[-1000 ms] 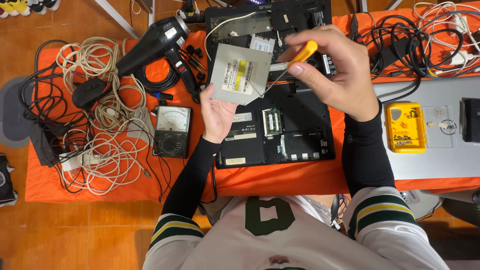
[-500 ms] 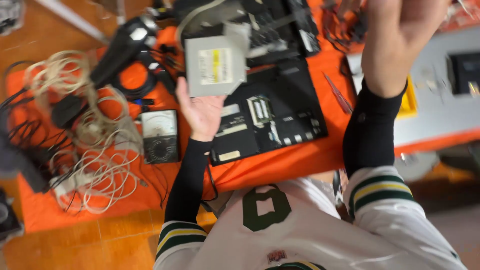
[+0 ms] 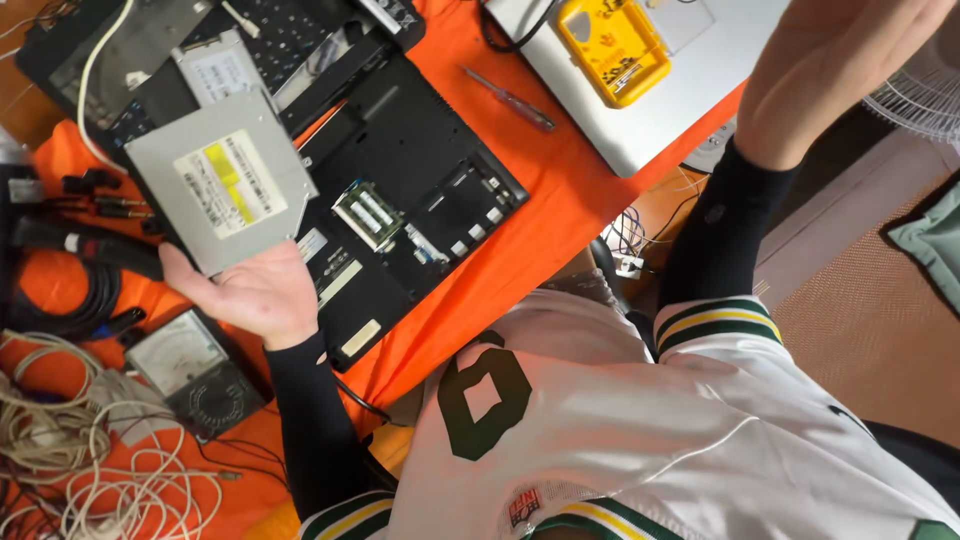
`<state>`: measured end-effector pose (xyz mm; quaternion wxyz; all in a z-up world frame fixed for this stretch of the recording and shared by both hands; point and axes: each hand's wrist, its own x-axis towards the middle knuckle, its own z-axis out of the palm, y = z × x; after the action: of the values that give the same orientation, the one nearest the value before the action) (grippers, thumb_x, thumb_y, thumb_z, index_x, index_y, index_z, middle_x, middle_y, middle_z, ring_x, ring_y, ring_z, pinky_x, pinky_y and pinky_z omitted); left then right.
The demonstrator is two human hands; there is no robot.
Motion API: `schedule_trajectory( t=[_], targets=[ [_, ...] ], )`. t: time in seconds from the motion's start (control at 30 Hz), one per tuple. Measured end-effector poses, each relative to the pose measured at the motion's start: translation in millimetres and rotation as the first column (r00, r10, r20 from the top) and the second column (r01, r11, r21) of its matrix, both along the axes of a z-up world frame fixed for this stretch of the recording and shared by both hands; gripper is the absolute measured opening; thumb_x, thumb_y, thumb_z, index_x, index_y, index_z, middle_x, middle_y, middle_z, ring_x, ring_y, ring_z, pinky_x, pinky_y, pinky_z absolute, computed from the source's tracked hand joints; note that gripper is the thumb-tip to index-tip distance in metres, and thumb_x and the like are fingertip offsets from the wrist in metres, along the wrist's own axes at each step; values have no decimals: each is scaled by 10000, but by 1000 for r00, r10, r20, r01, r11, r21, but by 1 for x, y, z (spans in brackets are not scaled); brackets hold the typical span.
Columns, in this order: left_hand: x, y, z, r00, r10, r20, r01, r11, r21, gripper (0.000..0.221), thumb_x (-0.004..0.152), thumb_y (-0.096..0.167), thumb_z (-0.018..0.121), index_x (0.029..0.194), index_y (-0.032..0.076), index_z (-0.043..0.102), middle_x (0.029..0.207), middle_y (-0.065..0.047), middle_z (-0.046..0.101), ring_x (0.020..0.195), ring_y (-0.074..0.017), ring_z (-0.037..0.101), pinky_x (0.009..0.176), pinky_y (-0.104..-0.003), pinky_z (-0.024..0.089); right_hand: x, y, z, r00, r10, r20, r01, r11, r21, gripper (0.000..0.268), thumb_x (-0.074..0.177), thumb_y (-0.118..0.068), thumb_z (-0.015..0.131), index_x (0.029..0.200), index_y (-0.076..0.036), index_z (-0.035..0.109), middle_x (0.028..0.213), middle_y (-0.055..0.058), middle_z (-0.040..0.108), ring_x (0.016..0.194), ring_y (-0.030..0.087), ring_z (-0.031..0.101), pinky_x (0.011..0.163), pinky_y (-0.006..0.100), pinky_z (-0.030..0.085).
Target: Repairing a laptop by examining a component and using a screwdriver.
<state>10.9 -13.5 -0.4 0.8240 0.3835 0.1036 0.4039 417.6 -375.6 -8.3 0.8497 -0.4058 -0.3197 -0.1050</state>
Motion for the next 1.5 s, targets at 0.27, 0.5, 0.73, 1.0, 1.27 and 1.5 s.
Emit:
schedule_trajectory(
  t=[0.27, 0.5, 0.73, 1.0, 1.27, 1.5],
  targets=[
    [9, -6, -3, 996, 32, -81, -34, 999, -24, 651, 1102, 566, 436, 1586, 131, 444, 1619, -2, 462, 1457, -155, 430, 1258, -324, 314, -18, -43, -18, 983, -179, -31, 172, 974, -149, 298, 1164, -295, 515, 1374, -84, 492, 1044, 113, 620, 803, 209, 617, 758, 365, 522],
    [16, -7, -7, 982, 109, -151, -107, 994, 25, 717, 1062, 576, 500, 1605, 110, 452, 1643, -50, 442, 1532, -212, 408, 1285, -385, 288, -30, -47, -22, 920, -393, 4, 375, 876, -302, 214, 1249, -242, 503, 1250, -31, 470, 1005, 147, 577, 784, 212, 545, 712, 342, 458],
    [11, -3, -11, 976, 137, -168, -148, 988, -51, 711, 1045, 555, 512, 1588, 99, 459, 1646, -41, 444, 1511, -206, 406, 1316, -386, 284, -35, -33, -27, 911, -396, 116, 403, 793, -456, 216, 1230, -273, 465, 1245, -58, 440, 1020, 132, 616, 845, 223, 638, 706, 313, 494],
    [16, -7, -6, 980, 131, -149, -133, 991, -3, 698, 1063, 553, 498, 1596, 103, 462, 1606, -41, 445, 1523, -202, 407, 1311, -386, 274, -40, -19, -19, 925, -357, 128, 371, 782, -500, 250, 1217, -307, 483, 1218, -62, 429, 965, 135, 619, 830, 204, 630, 707, 299, 490],
    [12, -3, -10, 988, 104, -116, -110, 993, -49, 680, 1064, 550, 499, 1582, 111, 474, 1608, -32, 455, 1521, -190, 417, 1286, -364, 270, -34, -21, -28, 931, -347, 110, 356, 804, -477, 249, 1229, -300, 480, 1239, -55, 437, 984, 144, 612, 780, 197, 584, 716, 299, 487],
    [10, -3, -8, 984, 116, -137, -125, 990, -64, 665, 1065, 542, 504, 1571, 111, 485, 1614, -30, 467, 1493, -173, 436, 1288, -346, 292, -35, -20, -28, 932, -344, 114, 356, 805, -475, 244, 1224, -299, 473, 1233, -58, 436, 974, 138, 612, 768, 194, 585, 705, 292, 484]
  ],
)
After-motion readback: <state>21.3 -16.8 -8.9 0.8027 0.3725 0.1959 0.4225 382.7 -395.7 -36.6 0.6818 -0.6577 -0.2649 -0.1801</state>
